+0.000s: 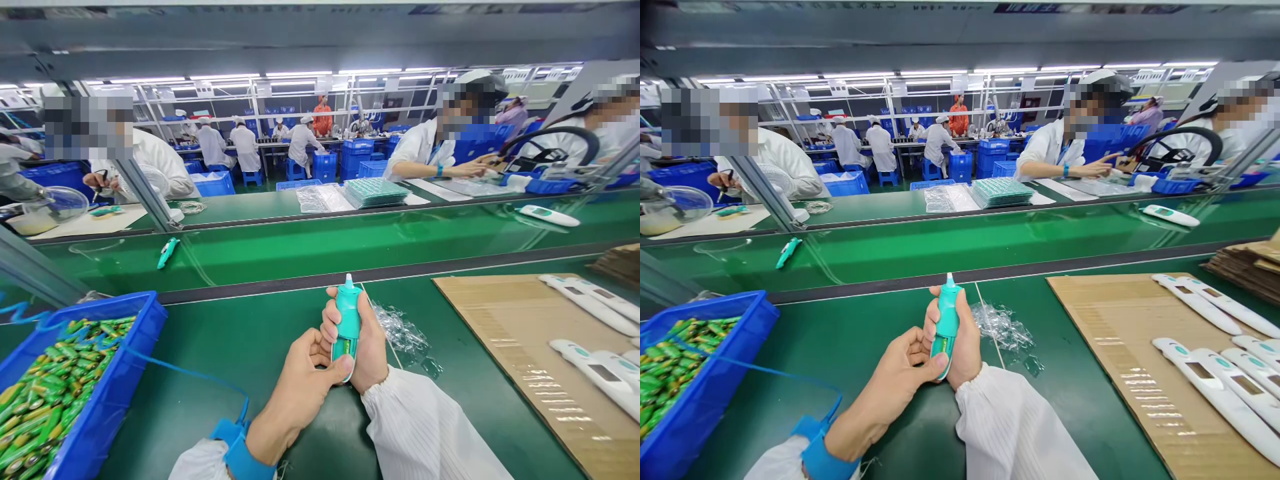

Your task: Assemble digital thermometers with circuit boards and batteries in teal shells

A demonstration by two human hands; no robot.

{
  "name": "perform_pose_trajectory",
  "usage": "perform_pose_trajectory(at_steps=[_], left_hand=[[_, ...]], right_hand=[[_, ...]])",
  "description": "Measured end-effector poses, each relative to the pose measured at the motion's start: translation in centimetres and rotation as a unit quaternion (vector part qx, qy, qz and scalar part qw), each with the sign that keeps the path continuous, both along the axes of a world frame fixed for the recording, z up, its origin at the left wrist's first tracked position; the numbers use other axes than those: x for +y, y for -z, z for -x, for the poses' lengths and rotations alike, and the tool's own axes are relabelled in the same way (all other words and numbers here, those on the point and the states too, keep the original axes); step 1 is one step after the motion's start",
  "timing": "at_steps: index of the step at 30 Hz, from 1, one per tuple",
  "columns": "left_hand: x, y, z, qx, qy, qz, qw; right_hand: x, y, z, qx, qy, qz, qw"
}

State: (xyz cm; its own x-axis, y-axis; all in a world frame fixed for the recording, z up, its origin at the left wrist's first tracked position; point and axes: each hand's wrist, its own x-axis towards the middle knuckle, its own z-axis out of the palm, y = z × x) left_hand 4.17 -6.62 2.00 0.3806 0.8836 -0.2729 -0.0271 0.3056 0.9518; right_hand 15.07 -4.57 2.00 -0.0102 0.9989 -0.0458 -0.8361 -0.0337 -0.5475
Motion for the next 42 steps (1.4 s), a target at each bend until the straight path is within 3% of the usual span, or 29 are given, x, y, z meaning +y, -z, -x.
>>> perform_pose_trajectory(at_steps=[6,10,12,16,22,27,30,35,39,42], left_hand=[[0.6,0.3,0.5,0.013,0.023,-0.044,0.999],[2.0,0.5,1.9,0.068,-0.061,-0.12,0.989],[2.0,0.3,2.1,0.095,-0.101,-0.187,0.972],[0.5,-0.5,1.3,0.104,-0.099,-0.271,0.952],[-0.1,0.4,0.1,0.133,-0.105,-0.201,0.965],[0.6,0.7,0.7,0.055,-0.062,-0.146,0.986],[0.7,0.0,1.2,0.031,-0.059,-0.146,0.987],[0.2,-1.0,1.3,0.102,-0.017,-0.142,0.984],[-0.1,-0.7,0.8,0.139,-0.021,-0.156,0.978],[-0.3,-0.2,0.7,0.174,-0.035,-0.207,0.962]], right_hand=[[0.3,-0.6,-0.6,-0.027,-0.011,0.017,0.999],[1.6,-2.0,-2.1,-0.059,-0.034,0.046,0.997],[2.3,-2.6,-2.2,-0.076,-0.005,0.038,0.996],[2.5,-2.5,-0.6,-0.098,0.065,0.011,0.993],[1.1,-0.9,1.4,-0.188,0.094,-0.014,0.977],[1.3,-0.6,0.8,-0.123,0.074,0.004,0.99],[1.5,-0.6,0.2,-0.103,0.08,0.008,0.991],[1.4,-0.5,-0.2,-0.111,0.076,0.003,0.991],[1.1,-0.2,0.2,-0.12,0.057,-0.001,0.991],[1.1,0.0,0.7,-0.119,0.039,0.001,0.992]])
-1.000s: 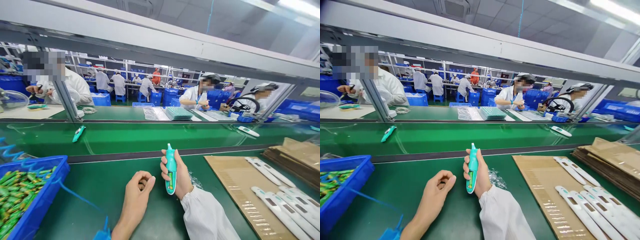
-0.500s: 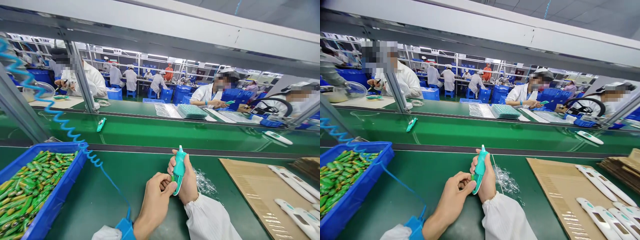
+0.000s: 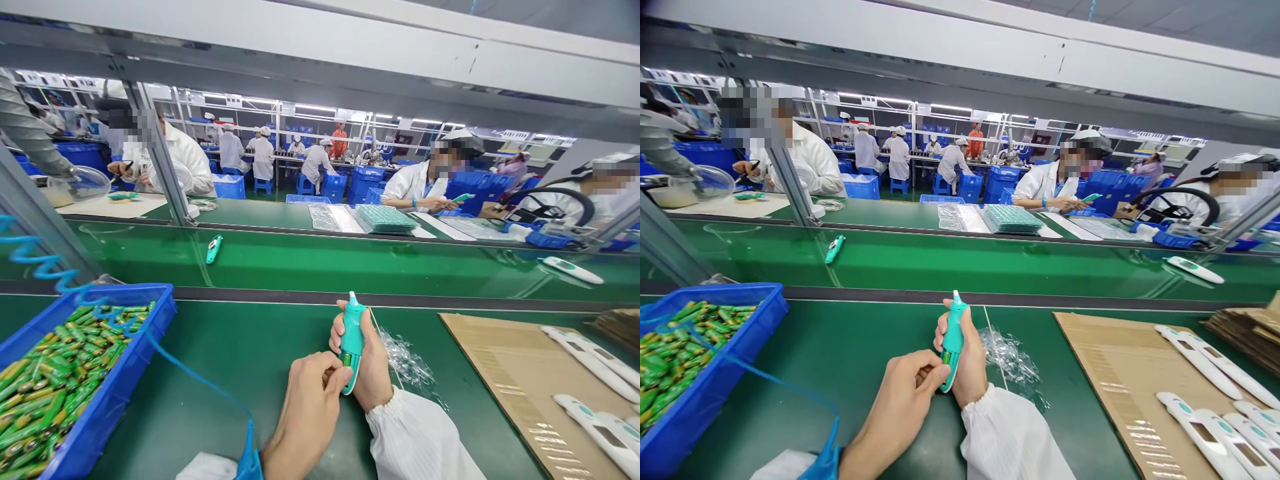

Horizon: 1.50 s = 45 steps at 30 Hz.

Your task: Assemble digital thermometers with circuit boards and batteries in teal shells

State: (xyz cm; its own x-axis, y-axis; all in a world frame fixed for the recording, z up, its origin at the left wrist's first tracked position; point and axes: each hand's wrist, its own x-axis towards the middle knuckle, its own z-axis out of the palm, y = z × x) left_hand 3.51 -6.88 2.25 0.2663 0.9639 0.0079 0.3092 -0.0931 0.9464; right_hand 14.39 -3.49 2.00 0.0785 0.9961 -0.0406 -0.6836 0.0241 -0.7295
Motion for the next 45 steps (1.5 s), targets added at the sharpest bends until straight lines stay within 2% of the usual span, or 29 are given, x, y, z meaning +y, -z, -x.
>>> perform_pose_trajectory(at_steps=[3,5,8,13,18,22,26,30,32,33,34,35,36,37,38,40,42,45], left_hand=[[-0.2,0.2,0.0,0.003,-0.011,-0.057,0.998],[-0.2,0.2,0.1,0.001,-0.018,-0.066,0.998],[-0.1,-0.1,0.3,0.009,-0.019,-0.05,0.999],[0.0,-0.6,0.4,-0.005,0.019,0.023,1.0],[-0.1,-0.2,0.0,0.014,-0.028,-0.011,0.999],[0.5,0.8,-0.2,-0.08,-0.037,0.074,0.993],[1.3,1.4,-0.2,-0.206,-0.014,0.166,0.964],[1.5,1.3,0.2,-0.224,0.005,0.188,0.956],[1.6,1.3,0.5,-0.206,0.019,0.166,0.964],[1.7,1.3,0.6,-0.192,0.017,0.144,0.971],[1.9,1.4,0.8,-0.172,0.005,0.115,0.978],[2.2,1.5,1.1,-0.148,-0.019,0.08,0.986],[2.5,1.7,1.3,-0.122,-0.052,0.046,0.99],[2.9,1.9,1.6,-0.097,-0.089,0.019,0.991],[3.2,2.2,1.9,-0.077,-0.122,-0.002,0.989],[3.7,2.7,2.4,-0.059,-0.162,-0.018,0.985],[4.0,3.0,2.6,-0.051,-0.169,-0.018,0.984],[4.0,3.2,2.7,-0.036,-0.164,-0.034,0.985]], right_hand=[[0.1,0.2,0.0,-0.001,0.012,0.002,1.0],[0.3,0.4,-0.2,-0.001,0.024,0.005,1.0],[0.5,0.4,-0.6,-0.003,0.035,0.0,0.999],[0.5,0.3,-0.5,0.002,0.03,-0.006,1.0],[0.2,0.2,0.0,0.032,0.019,0.01,0.999],[0.0,0.0,0.2,0.059,0.016,0.013,0.998],[-0.4,0.0,0.4,0.092,0.0,0.014,0.996],[-1.0,-0.2,0.7,0.089,-0.027,0.021,0.995],[-0.7,-0.7,0.3,0.037,-0.048,0.035,0.998],[-0.2,-1.1,0.0,-0.02,-0.064,0.049,0.997],[0.6,-1.6,-0.5,-0.114,-0.085,0.067,0.988],[1.9,-2.2,-1.1,-0.232,-0.107,0.085,0.963],[3.4,-2.8,-1.8,-0.353,-0.123,0.101,0.922],[5.3,-3.4,-2.5,-0.474,-0.133,0.115,0.863],[7.3,-3.9,-3.2,-0.548,-0.127,0.126,0.817],[11.6,-4.5,-4.7,-0.623,-0.088,0.142,0.764],[15.1,-4.7,-5.9,-0.674,-0.037,0.153,0.721],[17.9,-4.2,-7.0,-0.738,-0.002,0.171,0.653]])
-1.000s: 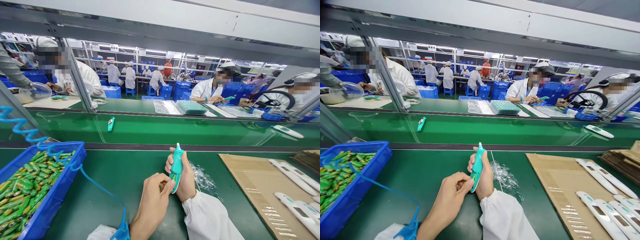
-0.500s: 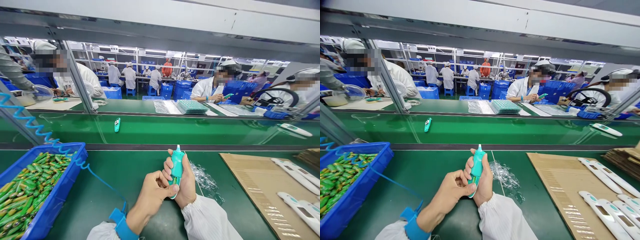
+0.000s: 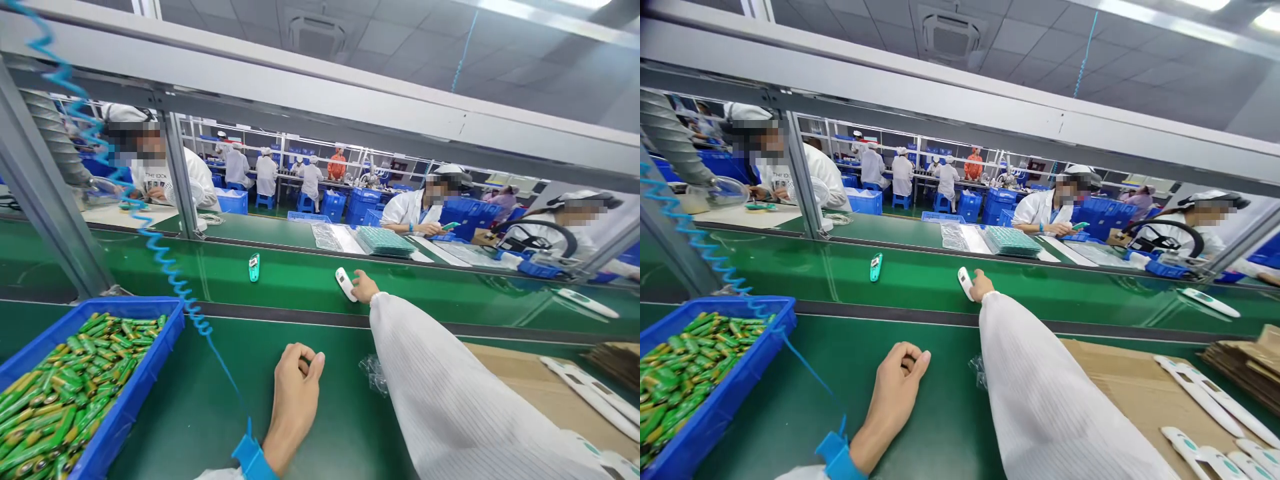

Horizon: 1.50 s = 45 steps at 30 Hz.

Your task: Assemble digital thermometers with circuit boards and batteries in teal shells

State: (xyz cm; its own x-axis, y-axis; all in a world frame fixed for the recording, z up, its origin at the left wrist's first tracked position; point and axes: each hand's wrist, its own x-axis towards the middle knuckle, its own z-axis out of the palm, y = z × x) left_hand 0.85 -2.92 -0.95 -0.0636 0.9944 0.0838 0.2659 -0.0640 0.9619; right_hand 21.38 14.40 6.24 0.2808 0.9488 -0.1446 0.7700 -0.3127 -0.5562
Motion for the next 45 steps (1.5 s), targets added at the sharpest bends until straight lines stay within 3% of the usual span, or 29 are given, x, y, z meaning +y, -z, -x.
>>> perform_pose_trajectory(at_steps=[3,6,9,13,15,17,21,25,29,32,35,37,41,45], left_hand=[[-0.4,-0.1,-0.3,0.0,-0.012,-0.014,1.0],[-0.5,-0.3,-0.4,-0.025,-0.052,-0.03,0.998],[-0.2,-0.5,0.0,-0.051,-0.122,-0.043,0.99],[0.2,-0.6,1.0,-0.071,-0.195,-0.027,0.978],[0.3,-0.7,1.5,-0.086,-0.205,-0.009,0.975],[0.2,-0.8,1.7,-0.097,-0.206,0.004,0.974],[0.2,-1.3,1.3,-0.123,-0.197,0.003,0.973],[0.8,-1.2,0.7,-0.266,-0.13,0.032,0.955],[1.5,-0.1,0.5,-0.317,-0.103,0.051,0.942],[1.4,0.3,0.4,-0.293,-0.071,0.058,0.952],[0.6,0.0,0.0,-0.245,-0.004,0.049,0.968],[-0.1,-0.5,-0.1,-0.155,0.047,0.016,0.987],[-1.0,-1.1,-0.2,0.015,0.099,-0.061,0.993],[-0.9,-1.1,-0.1,0.058,0.072,-0.051,0.994]], right_hand=[[0.7,0.4,0.4,-0.083,0.021,0.019,0.996],[1.5,0.1,3.1,-0.149,0.017,-0.009,0.989],[2.8,0.0,8.7,-0.148,-0.086,-0.036,0.985],[3.3,1.7,18.0,-0.089,-0.23,-0.044,0.968],[3.0,2.7,21.3,-0.068,-0.243,-0.058,0.966],[2.7,3.0,22.6,-0.049,-0.225,-0.068,0.971],[1.2,1.4,20.3,0.018,-0.199,-0.069,0.977],[-4.9,-0.5,15.4,0.105,-0.24,-0.08,0.962],[-14.4,1.0,10.7,0.236,-0.327,-0.052,0.914],[-18.7,2.7,7.9,0.202,-0.273,-0.096,0.936],[-18.9,3.3,5.8,0.144,-0.19,-0.198,0.951],[-17.9,3.4,4.9,0.12,-0.137,-0.251,0.951],[-17.0,4.5,4.4,0.088,-0.05,-0.232,0.967],[-19.0,5.8,5.8,0.097,-0.108,-0.225,0.963]])
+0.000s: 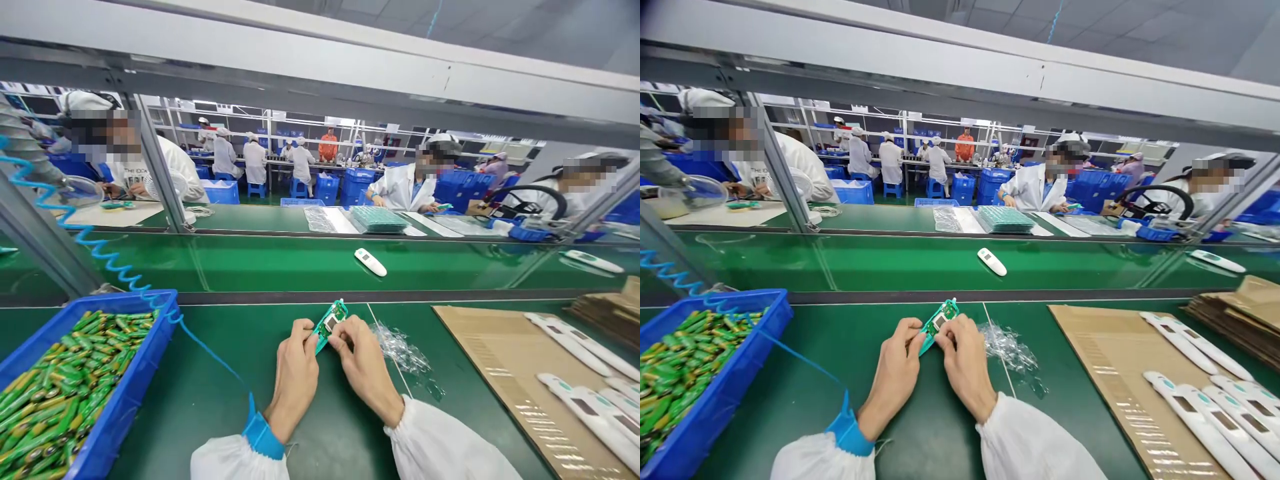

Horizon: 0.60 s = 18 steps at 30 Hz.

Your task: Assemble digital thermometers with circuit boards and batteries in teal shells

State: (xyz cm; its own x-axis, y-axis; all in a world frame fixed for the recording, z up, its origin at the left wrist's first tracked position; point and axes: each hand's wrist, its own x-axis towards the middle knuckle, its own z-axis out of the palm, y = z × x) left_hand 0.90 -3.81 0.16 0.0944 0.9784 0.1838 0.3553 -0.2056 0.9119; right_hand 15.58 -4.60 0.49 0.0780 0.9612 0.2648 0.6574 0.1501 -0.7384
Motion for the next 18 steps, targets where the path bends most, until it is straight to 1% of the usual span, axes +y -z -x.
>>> perform_pose_trajectory(at_steps=[2,3,5,7,8,10,12,14,15,16,18], left_hand=[[0.2,0.0,0.2,-0.001,-0.018,0.003,1.0],[0.3,-0.1,0.2,-0.002,-0.022,0.0,1.0],[0.3,-0.3,0.3,-0.003,-0.018,-0.012,1.0],[0.2,-0.6,0.3,0.003,-0.007,-0.024,1.0],[0.1,-0.7,0.3,0.01,-0.005,-0.026,1.0],[0.0,-0.8,0.2,0.027,-0.016,-0.023,0.999],[0.0,-0.8,0.2,0.039,-0.037,-0.017,0.998],[0.1,-0.6,0.3,0.041,-0.056,-0.015,0.997],[0.2,-0.5,0.4,0.038,-0.065,-0.014,0.997],[0.4,-0.4,0.4,0.028,-0.073,-0.01,0.997],[0.7,-0.1,0.5,-0.032,-0.084,0.021,0.996]], right_hand=[[-0.7,0.1,0.4,-0.014,-0.04,-0.02,0.999],[-0.7,0.1,0.3,-0.023,-0.04,-0.034,0.998],[0.0,-0.2,-0.4,-0.06,-0.011,-0.067,0.996],[1.2,-0.5,-1.4,-0.126,0.012,-0.085,0.988],[1.6,-0.6,-1.8,-0.161,0.012,-0.086,0.983],[1.9,-0.8,-2.3,-0.209,-0.013,-0.078,0.975],[1.2,-0.7,-2.3,-0.215,-0.052,-0.061,0.973],[-0.1,-0.4,-2.4,-0.192,-0.085,-0.049,0.976],[-0.7,-0.3,-2.7,-0.178,-0.09,-0.05,0.979],[-1.3,0.0,-3.1,-0.166,-0.083,-0.053,0.981],[-2.0,0.4,-4.5,-0.17,-0.035,-0.054,0.983]])
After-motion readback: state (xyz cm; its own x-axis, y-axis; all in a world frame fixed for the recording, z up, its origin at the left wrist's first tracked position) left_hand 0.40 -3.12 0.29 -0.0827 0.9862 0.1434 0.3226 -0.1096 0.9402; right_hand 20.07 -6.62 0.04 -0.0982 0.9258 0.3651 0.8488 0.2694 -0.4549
